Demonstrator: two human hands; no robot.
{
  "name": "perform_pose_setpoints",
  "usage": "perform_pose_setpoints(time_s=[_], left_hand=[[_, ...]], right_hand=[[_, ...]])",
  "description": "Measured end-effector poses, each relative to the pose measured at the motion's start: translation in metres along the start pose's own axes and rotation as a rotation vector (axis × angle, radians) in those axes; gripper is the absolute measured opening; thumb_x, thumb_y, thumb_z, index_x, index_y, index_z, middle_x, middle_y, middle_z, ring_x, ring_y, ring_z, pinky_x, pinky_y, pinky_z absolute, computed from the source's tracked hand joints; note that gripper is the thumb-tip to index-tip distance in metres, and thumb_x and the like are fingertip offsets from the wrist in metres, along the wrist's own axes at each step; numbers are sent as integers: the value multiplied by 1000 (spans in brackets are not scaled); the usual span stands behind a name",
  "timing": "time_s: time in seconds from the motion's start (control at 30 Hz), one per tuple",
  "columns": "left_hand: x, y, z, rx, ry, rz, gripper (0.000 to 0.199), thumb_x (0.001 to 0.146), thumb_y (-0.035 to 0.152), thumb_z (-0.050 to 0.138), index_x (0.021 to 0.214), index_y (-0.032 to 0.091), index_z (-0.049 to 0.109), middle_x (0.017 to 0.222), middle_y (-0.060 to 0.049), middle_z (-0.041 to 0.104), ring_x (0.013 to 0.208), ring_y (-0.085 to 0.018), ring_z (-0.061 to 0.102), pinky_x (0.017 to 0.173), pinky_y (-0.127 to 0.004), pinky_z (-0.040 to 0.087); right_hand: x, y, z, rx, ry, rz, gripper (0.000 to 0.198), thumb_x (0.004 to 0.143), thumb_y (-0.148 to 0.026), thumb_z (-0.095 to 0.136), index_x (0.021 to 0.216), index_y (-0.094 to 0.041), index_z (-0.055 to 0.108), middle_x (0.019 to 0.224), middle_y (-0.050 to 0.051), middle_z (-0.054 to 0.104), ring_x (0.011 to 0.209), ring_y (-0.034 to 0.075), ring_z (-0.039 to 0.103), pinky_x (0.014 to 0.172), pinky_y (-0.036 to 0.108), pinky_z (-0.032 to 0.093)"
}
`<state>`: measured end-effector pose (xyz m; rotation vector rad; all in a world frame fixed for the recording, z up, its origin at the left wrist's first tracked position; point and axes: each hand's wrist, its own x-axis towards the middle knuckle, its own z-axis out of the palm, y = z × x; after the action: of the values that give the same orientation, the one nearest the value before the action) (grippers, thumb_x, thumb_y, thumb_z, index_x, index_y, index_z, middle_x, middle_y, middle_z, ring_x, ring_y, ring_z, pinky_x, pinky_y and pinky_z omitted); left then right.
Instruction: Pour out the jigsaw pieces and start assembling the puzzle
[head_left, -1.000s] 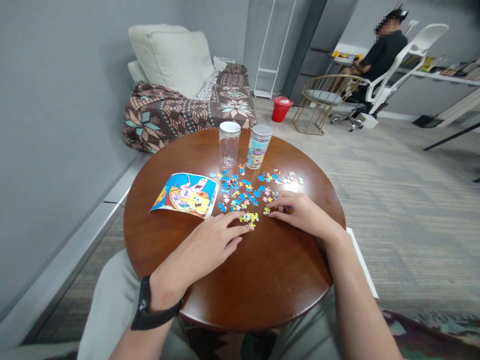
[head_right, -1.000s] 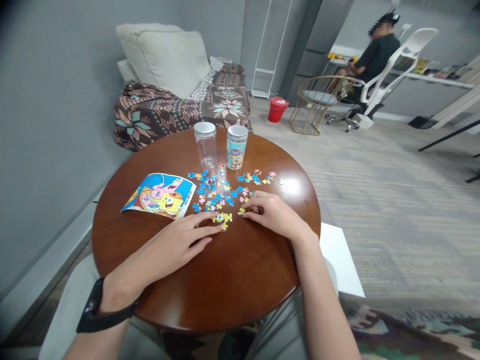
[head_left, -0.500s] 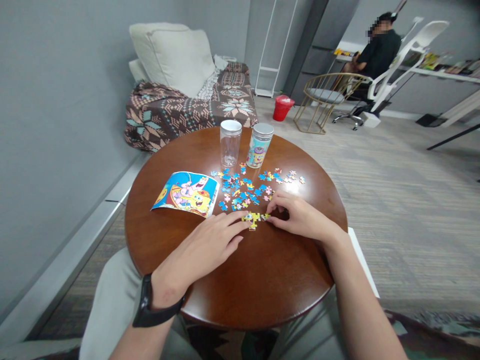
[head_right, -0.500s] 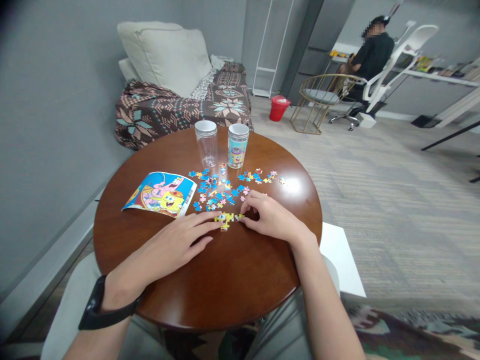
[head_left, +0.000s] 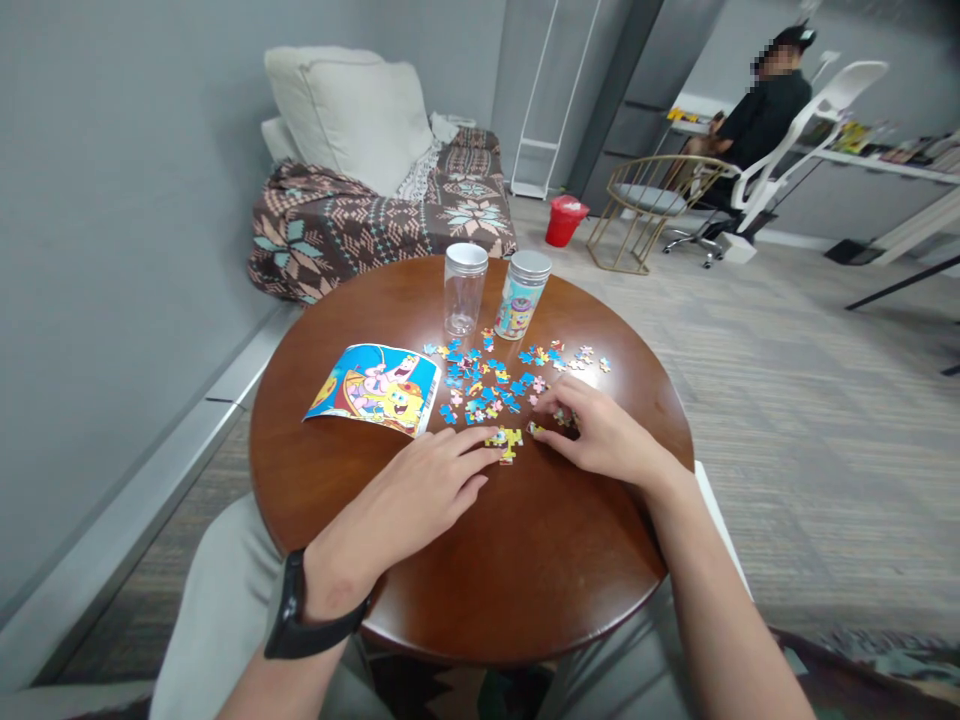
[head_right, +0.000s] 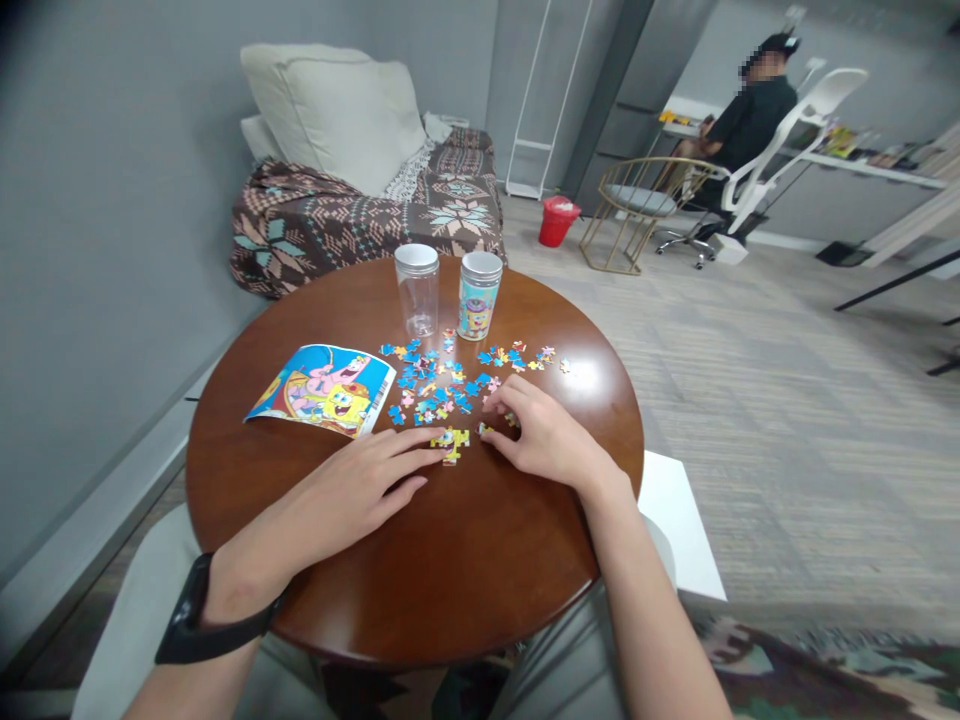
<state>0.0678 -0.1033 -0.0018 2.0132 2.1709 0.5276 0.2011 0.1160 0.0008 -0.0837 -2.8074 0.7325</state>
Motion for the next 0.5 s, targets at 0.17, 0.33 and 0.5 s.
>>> perform_pose_setpoints(time_s=[0.17,0.33,0.5], left_hand=[[0,0,0,-12,13,-1,33,95,18,48,124,25,62,138,-2,57,122,-19,56,106,-37,43],[0,-1,2,-8,12,-2,34,95,19,49,126,25,60,138,-3,57,121,-20,56,105,-39,43],[0,-2,3,-21,26,10,34,95,18,48,125,24,61,137,-3,58,121,-18,56,105,-36,43]], right_hand=[[1,-1,-1,-14,-22,18,5,85,-21,62,82,-19,58,89,5,57,80,17,56,76,32,47],[1,-3,0,49,-65,-12,10,80,-11,60,79,-19,54,80,2,57,73,14,53,68,27,44],[3,-5,4,169,-71,-31,12,82,-7,53,81,-19,54,75,-1,57,62,10,49,60,24,41]])
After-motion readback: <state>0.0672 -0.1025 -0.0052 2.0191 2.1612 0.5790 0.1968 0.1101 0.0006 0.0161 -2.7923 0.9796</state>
